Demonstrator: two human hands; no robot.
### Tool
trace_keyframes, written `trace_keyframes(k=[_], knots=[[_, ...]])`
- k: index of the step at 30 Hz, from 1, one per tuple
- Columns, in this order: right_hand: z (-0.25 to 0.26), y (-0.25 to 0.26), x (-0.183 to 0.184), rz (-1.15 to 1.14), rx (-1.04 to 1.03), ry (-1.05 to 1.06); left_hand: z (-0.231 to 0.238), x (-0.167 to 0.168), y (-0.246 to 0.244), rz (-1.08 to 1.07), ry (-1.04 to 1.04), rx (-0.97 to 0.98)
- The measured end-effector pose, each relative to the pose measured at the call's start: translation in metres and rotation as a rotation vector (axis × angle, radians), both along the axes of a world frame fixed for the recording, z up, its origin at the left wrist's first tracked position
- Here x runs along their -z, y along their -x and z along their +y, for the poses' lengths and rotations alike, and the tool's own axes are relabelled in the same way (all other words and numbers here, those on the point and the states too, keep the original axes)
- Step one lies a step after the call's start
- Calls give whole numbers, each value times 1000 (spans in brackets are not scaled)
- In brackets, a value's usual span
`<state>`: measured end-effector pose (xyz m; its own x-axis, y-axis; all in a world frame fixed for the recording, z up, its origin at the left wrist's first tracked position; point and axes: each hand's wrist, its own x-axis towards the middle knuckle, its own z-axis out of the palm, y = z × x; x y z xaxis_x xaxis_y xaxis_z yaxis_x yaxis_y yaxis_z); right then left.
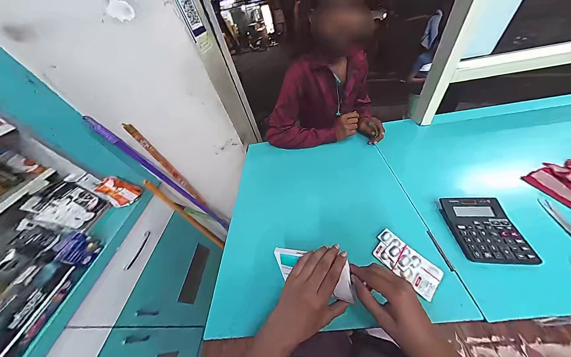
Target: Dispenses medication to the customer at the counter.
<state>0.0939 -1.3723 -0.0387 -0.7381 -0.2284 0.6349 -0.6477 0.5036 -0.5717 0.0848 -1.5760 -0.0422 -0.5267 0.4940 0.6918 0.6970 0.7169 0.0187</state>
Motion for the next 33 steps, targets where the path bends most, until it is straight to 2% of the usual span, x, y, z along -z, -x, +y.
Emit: trace_keyframes(k=[10,17,26,29,31,33], knots=[[-39,-24,12,-148,147,77,-34,1,19,30,106,206],[-47,-29,14,-157,160,98,-44,6,18,-5,81,256],[-25,-20,9,-451,-123,341,-45,7,15,-8,42,259],[-28,-17,6,-432,-119,268,-43,8,15,-2,22,233],[-34,-16,2,-395,-37,118,-41,8,16,-2,21,224],[-38,-17,-1,-369,29,67,-39,7,16,-14,9,218]])
